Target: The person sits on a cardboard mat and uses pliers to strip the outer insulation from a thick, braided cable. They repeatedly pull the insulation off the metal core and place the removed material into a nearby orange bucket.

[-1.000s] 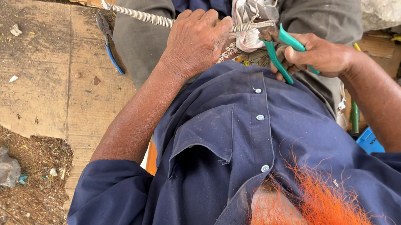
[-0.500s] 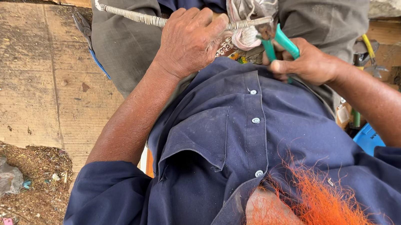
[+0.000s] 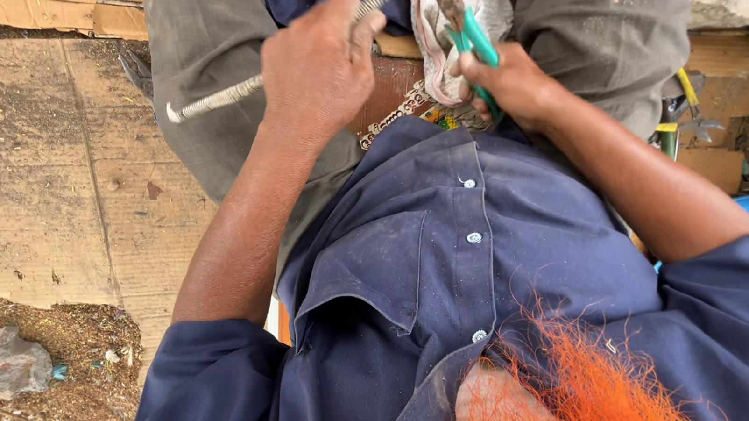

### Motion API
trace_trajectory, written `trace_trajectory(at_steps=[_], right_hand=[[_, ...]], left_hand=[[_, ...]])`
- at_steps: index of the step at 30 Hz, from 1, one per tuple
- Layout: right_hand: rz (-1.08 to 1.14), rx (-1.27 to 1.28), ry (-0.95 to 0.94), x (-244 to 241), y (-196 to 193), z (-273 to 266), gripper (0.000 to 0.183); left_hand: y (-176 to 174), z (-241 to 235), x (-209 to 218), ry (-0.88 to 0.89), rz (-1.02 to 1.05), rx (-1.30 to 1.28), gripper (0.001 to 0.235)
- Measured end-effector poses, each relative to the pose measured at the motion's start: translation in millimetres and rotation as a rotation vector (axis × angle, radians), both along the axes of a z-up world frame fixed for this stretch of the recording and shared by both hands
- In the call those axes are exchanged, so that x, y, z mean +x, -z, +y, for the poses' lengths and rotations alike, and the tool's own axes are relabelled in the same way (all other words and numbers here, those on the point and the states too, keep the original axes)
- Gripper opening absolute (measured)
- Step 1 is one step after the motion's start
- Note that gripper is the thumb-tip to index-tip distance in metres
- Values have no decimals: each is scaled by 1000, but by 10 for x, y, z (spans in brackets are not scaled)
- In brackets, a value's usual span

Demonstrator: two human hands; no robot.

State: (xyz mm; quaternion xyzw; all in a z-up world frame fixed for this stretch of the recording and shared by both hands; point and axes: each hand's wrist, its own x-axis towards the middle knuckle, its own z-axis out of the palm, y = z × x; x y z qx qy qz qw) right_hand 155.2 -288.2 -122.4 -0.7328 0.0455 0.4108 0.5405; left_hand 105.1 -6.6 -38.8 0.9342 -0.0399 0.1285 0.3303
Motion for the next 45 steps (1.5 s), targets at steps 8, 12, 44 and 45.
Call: trace_trajectory(at_steps=[8,12,44,45], right_hand=[[-512,-413,-262,563,546,6,44],[-891,-585,-225,712,558,25,35],[-971,-230,150,1163,677,234,20],[-839,-143,196,1198,632,276,22]], left_hand=[[-704,-96,-321,-168,103,-463,35],[-1344,-204,-821,-7,171,-611,34],[-1626,-704,-1486,508,500,-590,20],[-1629,-694,-1479,506,488,-581,21]])
